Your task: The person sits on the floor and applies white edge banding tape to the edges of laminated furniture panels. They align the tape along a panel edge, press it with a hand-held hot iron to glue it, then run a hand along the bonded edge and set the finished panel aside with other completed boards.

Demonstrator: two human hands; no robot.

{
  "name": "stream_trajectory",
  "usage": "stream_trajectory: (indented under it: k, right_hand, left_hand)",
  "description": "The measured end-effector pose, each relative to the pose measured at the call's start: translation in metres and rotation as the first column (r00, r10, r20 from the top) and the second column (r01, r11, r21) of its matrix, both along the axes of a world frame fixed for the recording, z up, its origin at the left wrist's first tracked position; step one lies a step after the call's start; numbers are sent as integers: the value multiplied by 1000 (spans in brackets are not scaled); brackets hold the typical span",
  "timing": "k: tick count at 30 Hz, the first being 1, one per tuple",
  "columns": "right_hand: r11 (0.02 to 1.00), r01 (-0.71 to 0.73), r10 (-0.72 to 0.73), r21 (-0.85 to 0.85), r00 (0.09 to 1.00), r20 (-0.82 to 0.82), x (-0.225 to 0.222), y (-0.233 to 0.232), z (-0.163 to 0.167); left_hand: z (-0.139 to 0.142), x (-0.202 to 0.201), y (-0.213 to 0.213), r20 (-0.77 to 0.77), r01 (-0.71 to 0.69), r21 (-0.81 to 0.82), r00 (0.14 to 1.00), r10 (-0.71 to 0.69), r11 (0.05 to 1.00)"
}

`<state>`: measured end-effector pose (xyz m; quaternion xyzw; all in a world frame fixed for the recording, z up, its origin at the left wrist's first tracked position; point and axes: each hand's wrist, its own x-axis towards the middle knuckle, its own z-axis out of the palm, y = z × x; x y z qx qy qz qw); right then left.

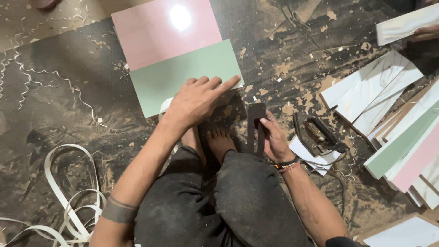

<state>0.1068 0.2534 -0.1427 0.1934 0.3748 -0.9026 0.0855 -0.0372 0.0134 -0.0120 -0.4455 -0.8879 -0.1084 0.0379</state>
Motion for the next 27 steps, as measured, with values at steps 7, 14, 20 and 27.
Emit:
stream_trajectory:
  k: [7, 14, 20, 27]
  right_hand:
    - [972, -114, 145, 205, 979, -146, -14, -26, 68]
    - [803, -162, 275, 574, 955, -115, -22, -29, 64]
    - [784, -150, 253, 603, 963, -89, -27, -39, 77]
    - [680, -191, 267, 708, 964, 4, -28, -44, 99]
  left_hand:
    - [5, 2, 1, 60, -47, -2, 997, 47, 999]
    - [5, 2, 4, 60, -54, 9, 997, 54, 998]
    - [1, 4, 3, 65, -70, 20, 996, 68, 997]
    - [-4, 4, 3, 104, -70, 35, 992, 66, 997]
